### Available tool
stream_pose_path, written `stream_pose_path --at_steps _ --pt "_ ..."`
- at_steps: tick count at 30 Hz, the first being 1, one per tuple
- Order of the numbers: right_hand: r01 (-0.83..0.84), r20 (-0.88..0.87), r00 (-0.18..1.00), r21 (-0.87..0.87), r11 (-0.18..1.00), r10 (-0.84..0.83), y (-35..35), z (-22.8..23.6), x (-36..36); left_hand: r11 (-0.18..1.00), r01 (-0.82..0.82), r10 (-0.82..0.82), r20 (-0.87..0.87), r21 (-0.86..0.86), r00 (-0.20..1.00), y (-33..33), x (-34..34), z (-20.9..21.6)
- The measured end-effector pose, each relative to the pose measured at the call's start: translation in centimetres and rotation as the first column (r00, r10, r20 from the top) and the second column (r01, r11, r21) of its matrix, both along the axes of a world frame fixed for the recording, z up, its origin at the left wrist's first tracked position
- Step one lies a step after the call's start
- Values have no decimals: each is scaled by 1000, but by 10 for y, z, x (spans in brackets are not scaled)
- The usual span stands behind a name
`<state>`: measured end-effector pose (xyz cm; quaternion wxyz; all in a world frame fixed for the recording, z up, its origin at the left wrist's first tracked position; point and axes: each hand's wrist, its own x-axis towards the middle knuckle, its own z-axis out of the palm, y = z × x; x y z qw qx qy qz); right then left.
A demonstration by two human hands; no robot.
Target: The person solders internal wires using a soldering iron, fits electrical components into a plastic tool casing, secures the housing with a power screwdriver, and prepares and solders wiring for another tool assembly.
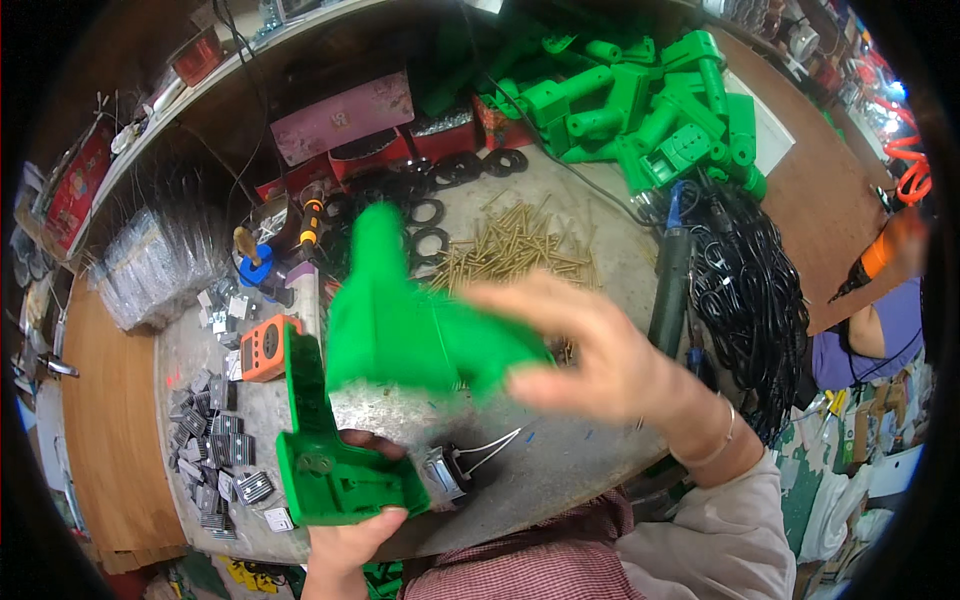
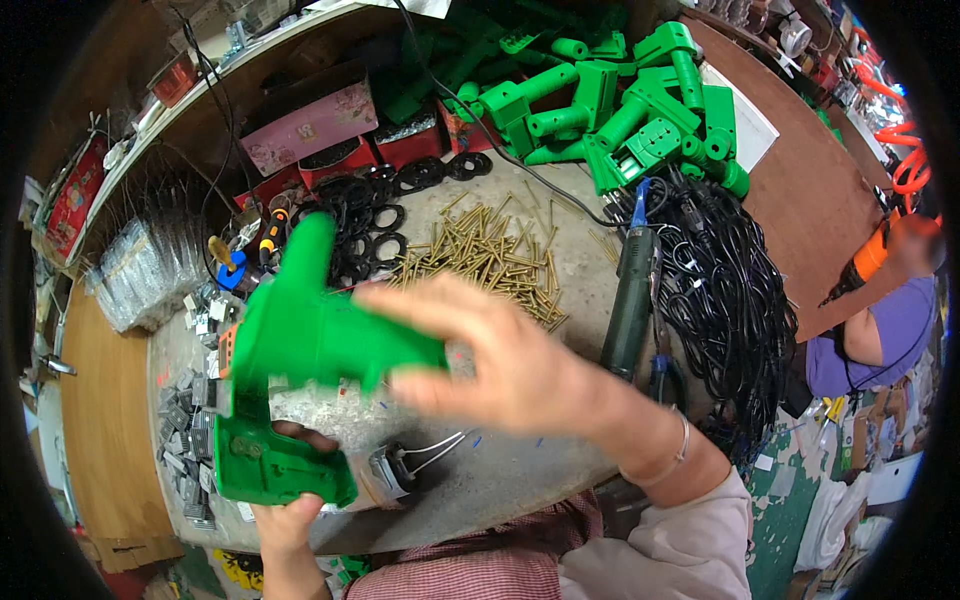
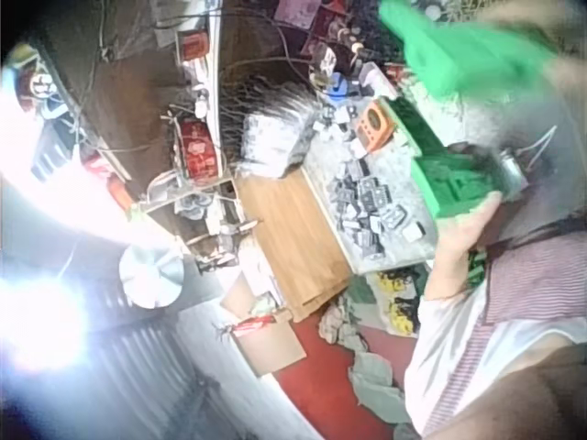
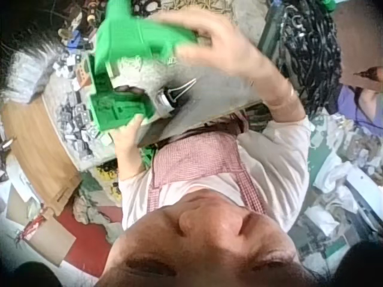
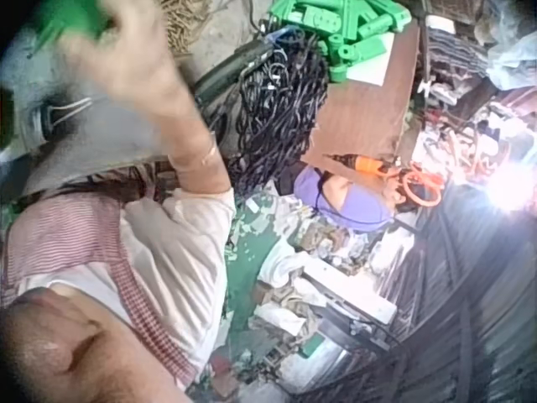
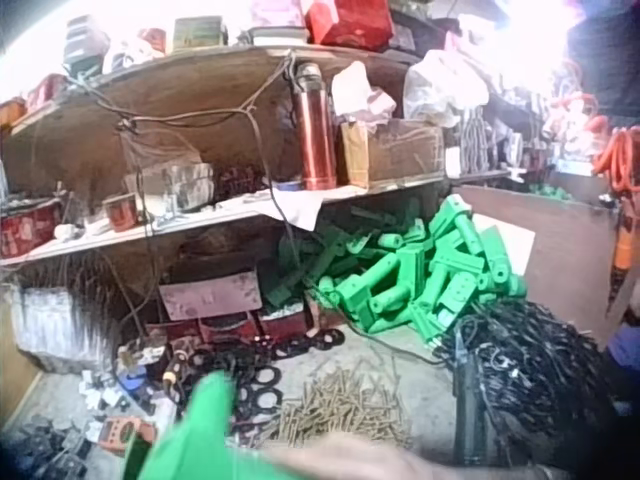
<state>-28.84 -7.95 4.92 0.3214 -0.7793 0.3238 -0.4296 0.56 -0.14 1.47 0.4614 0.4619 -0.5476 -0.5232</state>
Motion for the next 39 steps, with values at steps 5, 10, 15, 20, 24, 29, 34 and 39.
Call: stream_pose_path --at_steps 5,10,15,20,24,29,34,39 --pt "343 -305 897 19 939 -321 -98 -63 -23 997 40 -32 112 -71 993 -13 13 -3" --pt "680 -775 77 -419 602 -627 -148 -96 -129 978 129 -41 463 -162 885 -22 29 20" --pt "653 -818 -35 -453 607 -574 -168 -109 -131 971 149 24 699 -186 715 -24 18 20" --pt "698 -733 292 -276 661 -615 -144 -87 -152 814 308 300 810 -493 504 -36 12 24" --pt "377 -27 913 437 817 -408 -73 -14 -28 813 281 297 777 -511 555 -39 12 14" --pt "-127 451 887 450 884 -102 5 7 56 698 354 335 721 -622 607 -47 3 16" --pt "-73 321 940 510 857 -111 13 0 55 638 348 369 669 -687 645 -45 0 17" --pt "59 166 975 456 888 -150 24 9 56 644 320 384 655 -695 650 -40 1 14"
